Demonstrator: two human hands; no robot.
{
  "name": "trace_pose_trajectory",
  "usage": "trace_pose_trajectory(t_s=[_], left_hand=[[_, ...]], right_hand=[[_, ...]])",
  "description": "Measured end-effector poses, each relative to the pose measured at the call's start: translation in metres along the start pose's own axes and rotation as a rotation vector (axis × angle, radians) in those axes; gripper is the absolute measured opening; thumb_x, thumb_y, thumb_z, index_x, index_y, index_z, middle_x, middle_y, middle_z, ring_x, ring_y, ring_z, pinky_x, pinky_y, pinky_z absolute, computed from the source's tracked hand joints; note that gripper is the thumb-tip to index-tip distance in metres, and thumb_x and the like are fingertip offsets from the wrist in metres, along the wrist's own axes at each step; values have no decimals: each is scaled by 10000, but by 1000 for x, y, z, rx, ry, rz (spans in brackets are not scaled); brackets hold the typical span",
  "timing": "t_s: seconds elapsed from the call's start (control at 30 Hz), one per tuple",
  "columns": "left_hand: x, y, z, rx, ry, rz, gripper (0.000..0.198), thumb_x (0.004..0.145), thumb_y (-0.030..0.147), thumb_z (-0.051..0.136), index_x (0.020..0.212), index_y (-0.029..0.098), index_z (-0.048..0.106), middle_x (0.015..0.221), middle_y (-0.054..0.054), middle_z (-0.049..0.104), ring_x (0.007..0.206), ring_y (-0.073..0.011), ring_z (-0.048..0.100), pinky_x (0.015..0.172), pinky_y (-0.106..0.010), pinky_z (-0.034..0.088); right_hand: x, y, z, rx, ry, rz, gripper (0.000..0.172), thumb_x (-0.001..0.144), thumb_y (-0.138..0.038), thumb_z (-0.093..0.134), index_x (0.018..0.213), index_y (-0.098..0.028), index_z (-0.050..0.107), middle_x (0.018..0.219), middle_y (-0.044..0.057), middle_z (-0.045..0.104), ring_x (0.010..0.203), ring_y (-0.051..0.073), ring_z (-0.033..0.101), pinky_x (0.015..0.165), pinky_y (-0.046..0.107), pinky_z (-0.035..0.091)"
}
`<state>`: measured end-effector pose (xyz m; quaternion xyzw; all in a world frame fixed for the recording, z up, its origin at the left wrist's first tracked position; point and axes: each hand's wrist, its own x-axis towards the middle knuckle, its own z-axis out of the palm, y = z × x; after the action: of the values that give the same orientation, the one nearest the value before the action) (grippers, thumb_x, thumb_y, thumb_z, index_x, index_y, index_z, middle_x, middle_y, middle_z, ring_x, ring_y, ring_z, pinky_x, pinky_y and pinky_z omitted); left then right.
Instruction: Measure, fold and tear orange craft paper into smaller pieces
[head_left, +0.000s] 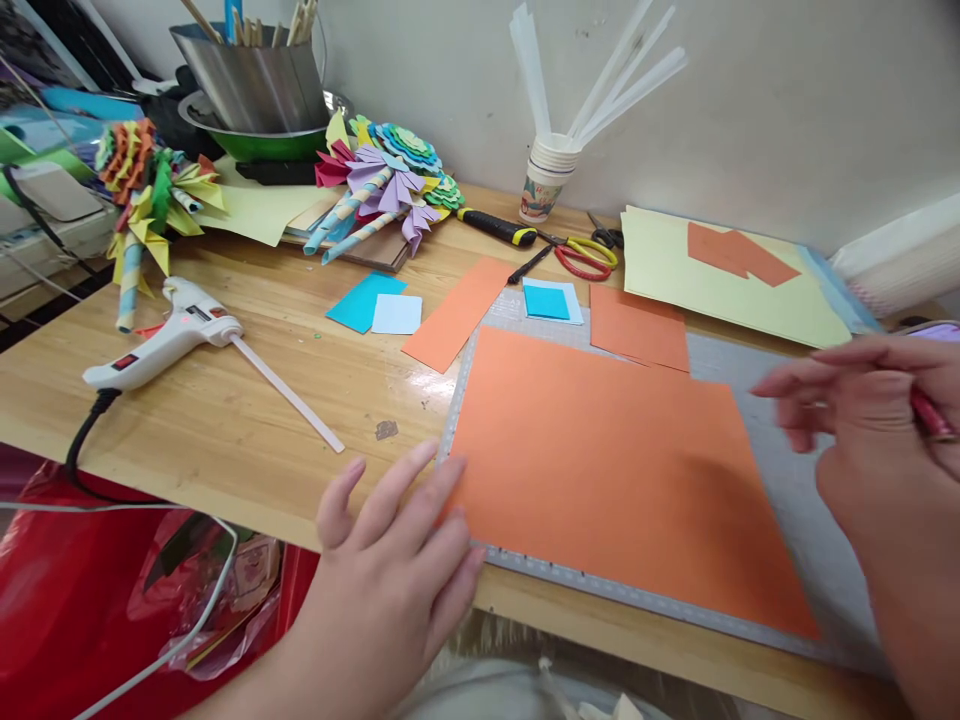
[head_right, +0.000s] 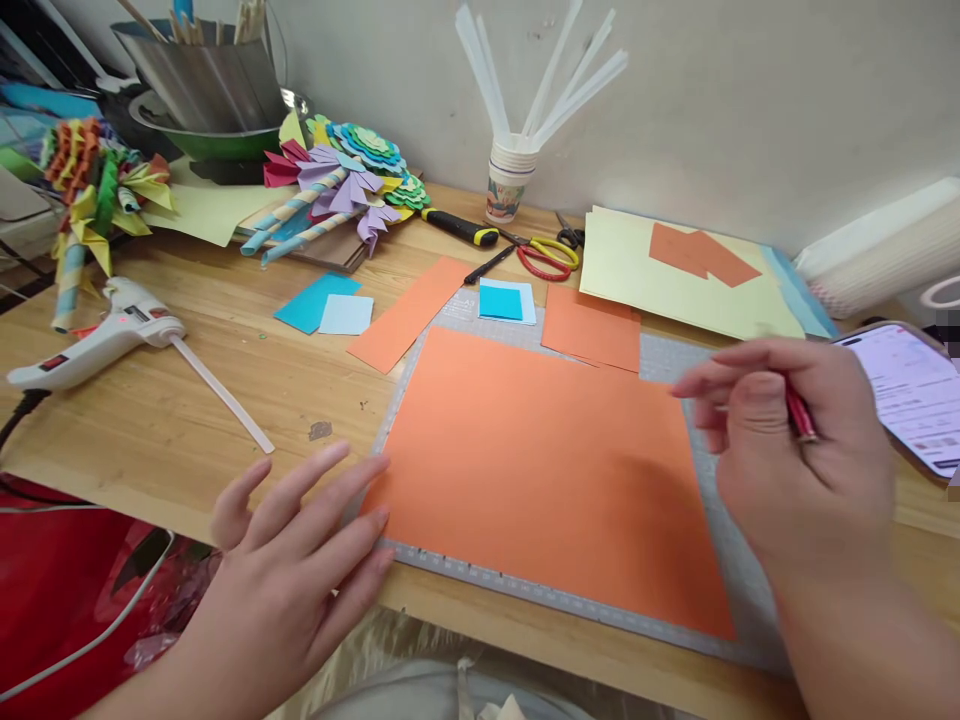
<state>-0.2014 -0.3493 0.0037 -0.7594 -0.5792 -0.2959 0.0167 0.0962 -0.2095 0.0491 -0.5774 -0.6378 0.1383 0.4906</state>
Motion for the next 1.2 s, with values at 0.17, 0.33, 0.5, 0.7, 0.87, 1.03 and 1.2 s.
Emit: trace_pose_trajectory(t_s=[0.17,0.33,0.5,0.7,0.87,1.03,1.2], left_hand=[[20,-7,-4,-110,-166,11,270,906,246,520,641,199,542,1220,-30,667,1281,-226,495,1138,-456,147],[15,-8,1,-114,-125,-13,217,883,211,541,666,207,552,1219,-8,670,1222,-205,536,1116,-444,176],[14,-10,2,-154,-117,-50,196,873,206,565,678,208,551,1221,0,671,1193,-199,550,1093,-431,199],[17,-12,5,-158,-73,-38,201,849,206,604,663,205,530,1177,-5,693,1154,-183,573,1081,-401,202],[16,-11,7,-142,-55,-43,214,851,202,598,649,203,529,1159,-13,703,1132,-178,590,1082,-396,201],[16,-10,6,-137,-73,-55,215,846,205,609,646,203,528,1163,-12,702,1148,-189,586,1072,-409,207],[16,-10,7,-135,-75,-56,217,849,210,605,647,199,525,1161,-20,702,1152,-203,586,1073,-420,209]], right_hand=[[-6,-69,79,916,-788,367,358,903,-586,460,982,-268,604,802,34,672,760,189,652,690,361,526],[-3,-70,169,1135,-1188,733,479,855,-664,471,912,-210,610,748,22,648,637,136,611,702,360,555],[18,-50,192,885,-943,309,431,771,-612,640,769,-181,630,669,2,601,545,99,522,511,242,453],[9,-54,184,514,-877,-49,389,701,-460,766,589,-187,512,520,-62,438,508,78,364,474,242,286],[2,-54,188,508,-833,-162,471,736,-289,719,504,-201,319,539,-69,296,532,77,250,489,257,216],[1,-51,188,468,-816,-204,435,754,-183,631,524,-207,262,554,-63,249,552,82,219,504,268,185],[-1,-53,186,413,-814,-285,425,757,-167,599,528,-208,242,554,-60,221,546,82,206,502,272,175]])
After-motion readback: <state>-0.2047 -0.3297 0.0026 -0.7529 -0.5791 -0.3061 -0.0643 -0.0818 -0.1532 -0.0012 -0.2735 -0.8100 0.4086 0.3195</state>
